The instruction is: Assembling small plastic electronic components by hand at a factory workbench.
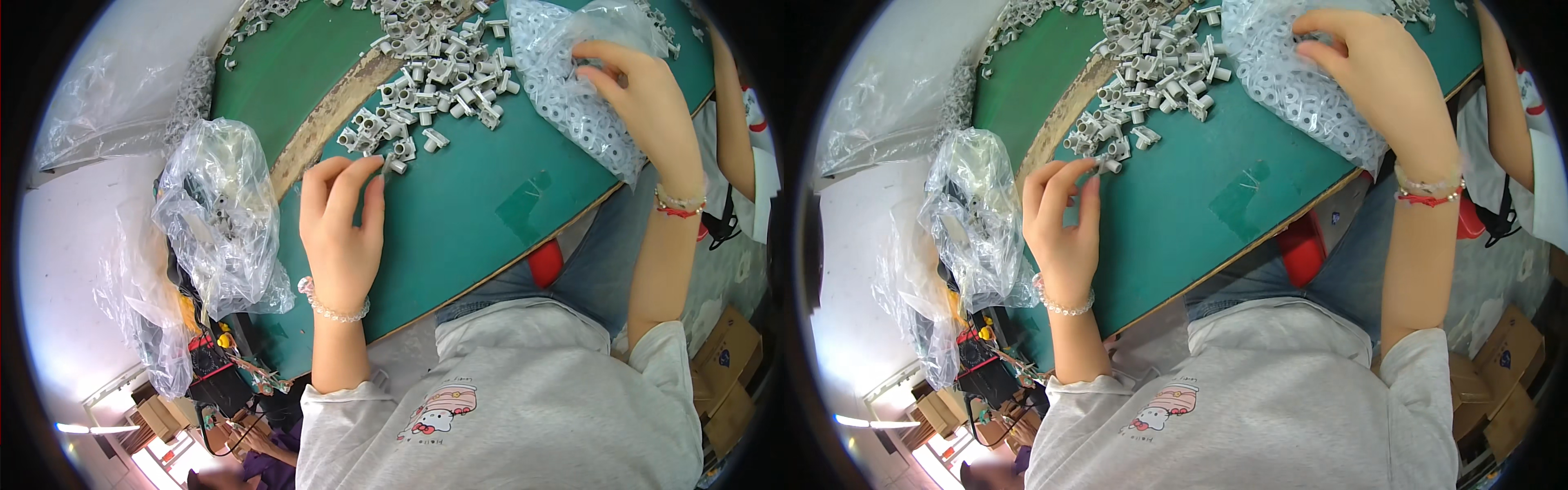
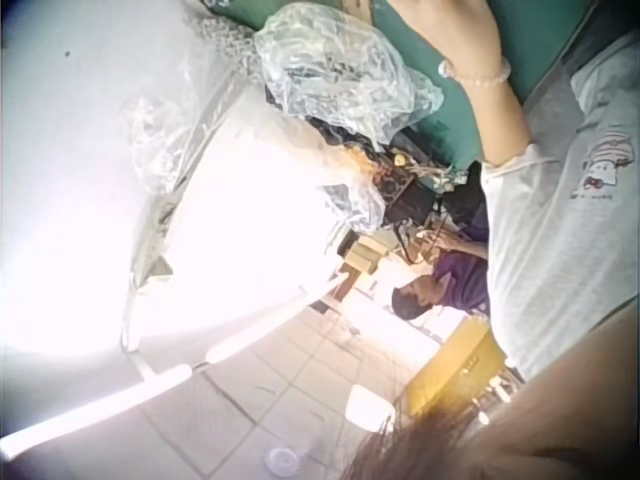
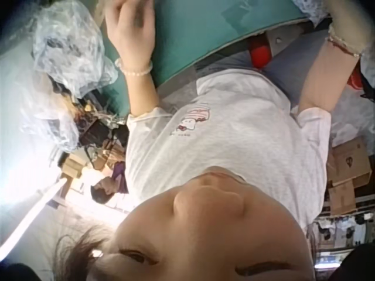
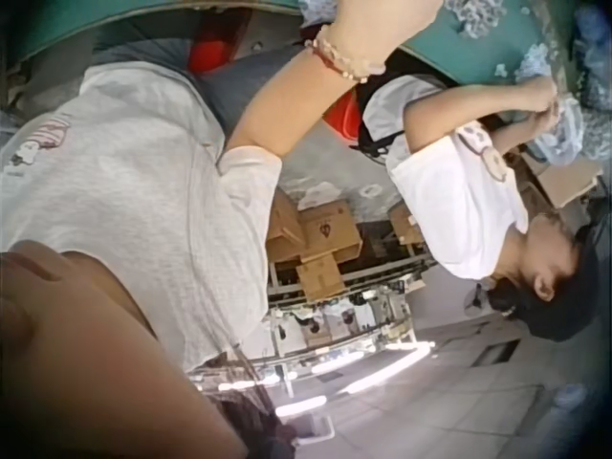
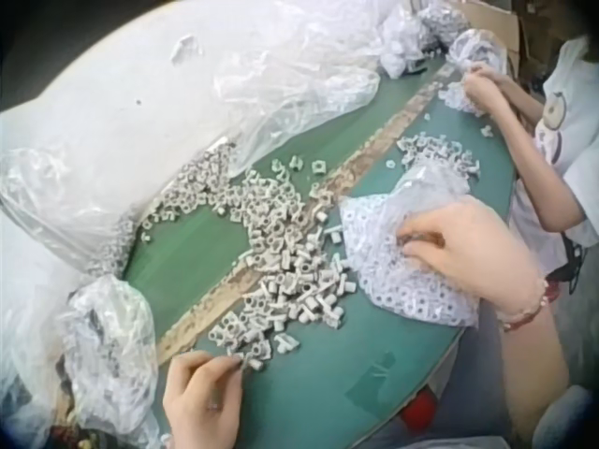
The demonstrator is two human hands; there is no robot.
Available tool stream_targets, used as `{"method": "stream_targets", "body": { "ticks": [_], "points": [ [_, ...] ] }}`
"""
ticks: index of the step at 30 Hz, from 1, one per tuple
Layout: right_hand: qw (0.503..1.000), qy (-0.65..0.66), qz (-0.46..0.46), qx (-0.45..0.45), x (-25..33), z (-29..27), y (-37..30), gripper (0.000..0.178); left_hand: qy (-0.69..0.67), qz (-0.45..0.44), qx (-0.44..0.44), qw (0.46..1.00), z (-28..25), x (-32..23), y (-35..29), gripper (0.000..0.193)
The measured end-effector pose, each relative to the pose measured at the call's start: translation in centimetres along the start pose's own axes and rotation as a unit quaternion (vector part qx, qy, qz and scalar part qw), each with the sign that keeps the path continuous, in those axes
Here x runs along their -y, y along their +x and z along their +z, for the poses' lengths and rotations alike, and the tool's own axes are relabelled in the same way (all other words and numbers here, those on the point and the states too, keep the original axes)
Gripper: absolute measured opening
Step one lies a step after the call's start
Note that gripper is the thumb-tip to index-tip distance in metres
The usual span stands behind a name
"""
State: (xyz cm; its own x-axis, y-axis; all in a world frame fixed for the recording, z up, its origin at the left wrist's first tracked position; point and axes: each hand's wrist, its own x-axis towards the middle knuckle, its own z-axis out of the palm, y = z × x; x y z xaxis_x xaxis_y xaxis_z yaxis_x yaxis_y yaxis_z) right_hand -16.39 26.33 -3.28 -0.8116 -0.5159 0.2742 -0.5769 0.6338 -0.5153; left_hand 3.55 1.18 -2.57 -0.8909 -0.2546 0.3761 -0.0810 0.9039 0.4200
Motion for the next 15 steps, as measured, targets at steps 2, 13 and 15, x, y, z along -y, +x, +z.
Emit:
{"method": "stream_targets", "body": {
  "ticks": [2, 13, 15],
  "points": [
    [0.999, 0.027, 0.010, -0.017, -0.2, 0.3, -0.1, 0.022, 0.024, 0.014, 0.000, 1.000, 0.0, 0.3, 0.3, 0.024],
    [1.000, 0.019, 0.012, 0.005, 0.5, 0.2, -0.1, 0.015, 0.075, 0.089, -0.004, 0.993, 1.1, -0.7, 0.2, 0.031],
    [0.999, 0.046, 0.027, -0.010, 0.5, -0.1, -0.6, 0.014, 0.072, 0.078, -0.017, 0.994, 1.1, 0.1, 0.1, 0.028]
  ]
}}
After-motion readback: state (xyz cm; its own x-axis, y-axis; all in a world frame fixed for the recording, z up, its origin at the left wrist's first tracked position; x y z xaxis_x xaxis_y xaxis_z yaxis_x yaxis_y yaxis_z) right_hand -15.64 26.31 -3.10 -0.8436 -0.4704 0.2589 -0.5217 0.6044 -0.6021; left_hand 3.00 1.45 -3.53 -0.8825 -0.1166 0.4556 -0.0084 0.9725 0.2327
